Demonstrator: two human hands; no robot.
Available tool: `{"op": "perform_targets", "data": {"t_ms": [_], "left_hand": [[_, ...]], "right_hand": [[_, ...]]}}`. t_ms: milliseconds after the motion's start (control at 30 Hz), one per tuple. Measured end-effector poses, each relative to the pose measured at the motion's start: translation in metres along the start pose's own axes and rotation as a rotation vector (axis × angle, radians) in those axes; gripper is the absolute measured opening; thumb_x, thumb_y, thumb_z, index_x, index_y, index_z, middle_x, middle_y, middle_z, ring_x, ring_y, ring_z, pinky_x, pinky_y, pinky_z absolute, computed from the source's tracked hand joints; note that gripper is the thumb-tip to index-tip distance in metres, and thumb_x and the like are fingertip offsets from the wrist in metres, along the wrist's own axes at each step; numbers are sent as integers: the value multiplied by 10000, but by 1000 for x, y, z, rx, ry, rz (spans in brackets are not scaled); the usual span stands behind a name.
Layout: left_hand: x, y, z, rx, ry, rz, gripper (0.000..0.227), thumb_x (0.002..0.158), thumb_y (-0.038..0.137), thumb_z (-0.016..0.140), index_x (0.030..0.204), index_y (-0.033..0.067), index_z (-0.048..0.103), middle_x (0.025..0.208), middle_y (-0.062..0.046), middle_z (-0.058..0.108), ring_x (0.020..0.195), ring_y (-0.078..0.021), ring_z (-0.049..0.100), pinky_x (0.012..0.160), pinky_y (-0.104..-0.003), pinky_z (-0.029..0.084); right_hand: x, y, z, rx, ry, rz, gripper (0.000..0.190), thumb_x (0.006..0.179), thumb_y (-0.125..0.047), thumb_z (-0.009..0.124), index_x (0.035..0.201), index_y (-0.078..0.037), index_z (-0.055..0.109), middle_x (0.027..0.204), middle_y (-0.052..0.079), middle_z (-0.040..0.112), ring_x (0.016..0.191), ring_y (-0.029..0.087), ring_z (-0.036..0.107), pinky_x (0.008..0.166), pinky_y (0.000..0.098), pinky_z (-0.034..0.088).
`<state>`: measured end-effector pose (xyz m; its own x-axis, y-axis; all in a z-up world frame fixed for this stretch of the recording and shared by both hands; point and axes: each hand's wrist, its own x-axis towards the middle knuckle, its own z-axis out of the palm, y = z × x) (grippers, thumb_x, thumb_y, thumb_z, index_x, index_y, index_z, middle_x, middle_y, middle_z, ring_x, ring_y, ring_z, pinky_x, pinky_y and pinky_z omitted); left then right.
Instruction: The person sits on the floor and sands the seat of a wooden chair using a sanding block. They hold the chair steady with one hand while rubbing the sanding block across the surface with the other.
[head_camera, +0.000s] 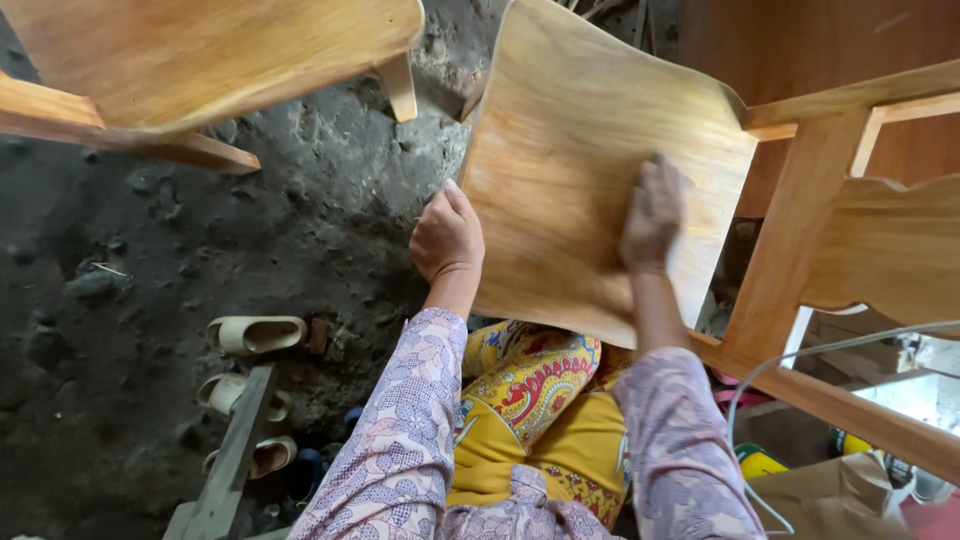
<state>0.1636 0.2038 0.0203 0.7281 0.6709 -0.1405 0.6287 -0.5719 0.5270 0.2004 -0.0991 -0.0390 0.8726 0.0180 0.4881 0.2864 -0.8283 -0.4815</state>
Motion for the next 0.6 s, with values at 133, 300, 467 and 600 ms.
{"op": "perform_targets", "data": {"t_ms": [133,300,467,600], "left_hand": [[1,-3,4,-6,37,23,459,1020,439,418,751,177,682,769,-75,739,705,-346,751,653,-505,602],[1,-1,0,-36,8,-1,453,1000,436,437,774,146,702,780,-89,736,722,-371,745,655,-534,595],[0,-4,-1,15,3,12,445,1000,447,432,756,175,686,766,-75,733,722,-358,746,665,-527,595],[-1,-5,-2,25,-5,34,448,1014,451,423,771,183,687,764,-75,735,733,-367,747,663,-527,595]], "right_hand": [[-33,50,-36,-181,-28,17,351,1003,-23,626,1349,21,668,1388,216,640,1366,321,535,1232,393,318],[-41,28,26,-128,105,255,377,1038,-181,535,1359,-17,646,1355,227,638,1341,349,534,1217,417,316],[21,-154,69,-36,-23,-226,502,884,-24,669,1384,-57,637,1390,195,634,1339,380,548,1205,507,347],[44,-179,104,90,-183,-280,433,923,-167,689,1356,-147,667,1474,73,584,1369,369,524,1117,472,469]]}}
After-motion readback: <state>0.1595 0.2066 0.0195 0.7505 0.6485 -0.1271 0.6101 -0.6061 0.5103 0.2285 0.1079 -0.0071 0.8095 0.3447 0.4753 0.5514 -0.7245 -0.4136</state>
